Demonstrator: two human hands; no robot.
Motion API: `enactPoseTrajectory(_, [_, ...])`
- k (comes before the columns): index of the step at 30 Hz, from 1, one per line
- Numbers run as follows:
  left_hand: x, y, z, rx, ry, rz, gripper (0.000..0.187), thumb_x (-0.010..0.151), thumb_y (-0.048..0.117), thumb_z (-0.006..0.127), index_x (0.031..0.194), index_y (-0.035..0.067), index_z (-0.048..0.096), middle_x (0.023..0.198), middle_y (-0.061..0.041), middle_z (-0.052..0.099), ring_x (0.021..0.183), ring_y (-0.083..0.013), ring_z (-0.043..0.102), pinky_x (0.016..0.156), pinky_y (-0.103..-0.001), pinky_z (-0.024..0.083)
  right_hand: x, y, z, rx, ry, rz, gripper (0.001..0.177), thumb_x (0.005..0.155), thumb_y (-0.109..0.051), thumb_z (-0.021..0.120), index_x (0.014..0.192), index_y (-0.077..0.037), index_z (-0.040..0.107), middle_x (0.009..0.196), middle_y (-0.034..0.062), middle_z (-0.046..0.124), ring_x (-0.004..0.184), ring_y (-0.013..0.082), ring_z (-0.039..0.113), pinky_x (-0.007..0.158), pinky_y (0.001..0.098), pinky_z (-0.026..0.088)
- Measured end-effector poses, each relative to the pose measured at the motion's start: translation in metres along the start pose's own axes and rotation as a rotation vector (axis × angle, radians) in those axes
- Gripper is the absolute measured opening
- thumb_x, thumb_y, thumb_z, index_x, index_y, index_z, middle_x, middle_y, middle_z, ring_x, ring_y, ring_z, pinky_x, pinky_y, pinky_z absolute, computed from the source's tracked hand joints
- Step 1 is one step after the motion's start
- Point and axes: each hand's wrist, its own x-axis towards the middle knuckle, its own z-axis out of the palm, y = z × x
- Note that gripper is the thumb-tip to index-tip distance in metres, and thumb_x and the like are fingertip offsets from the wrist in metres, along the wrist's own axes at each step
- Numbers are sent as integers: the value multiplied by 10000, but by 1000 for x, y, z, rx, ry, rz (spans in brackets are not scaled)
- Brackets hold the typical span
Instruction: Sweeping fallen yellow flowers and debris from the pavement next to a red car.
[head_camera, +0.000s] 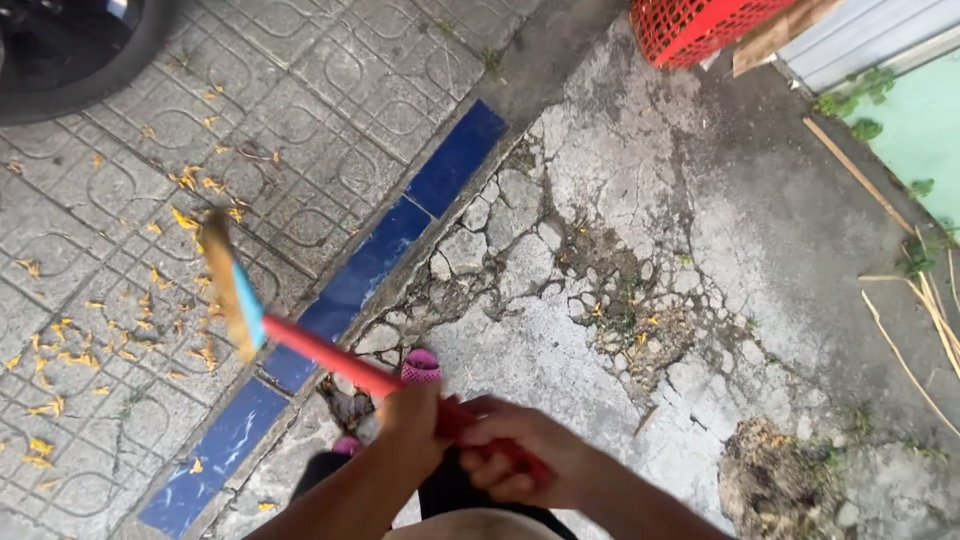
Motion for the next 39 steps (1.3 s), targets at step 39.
enactPoseTrajectory(39, [-34,252,41,166,-471,-229,189,945,111,645,1073,-18,700,883,-178,680,757,-252,589,650,-322,438,68,-107,175,-95,401,-401,389,923,97,592,1299,0,614,748,208,556,612,217,501,504,276,360])
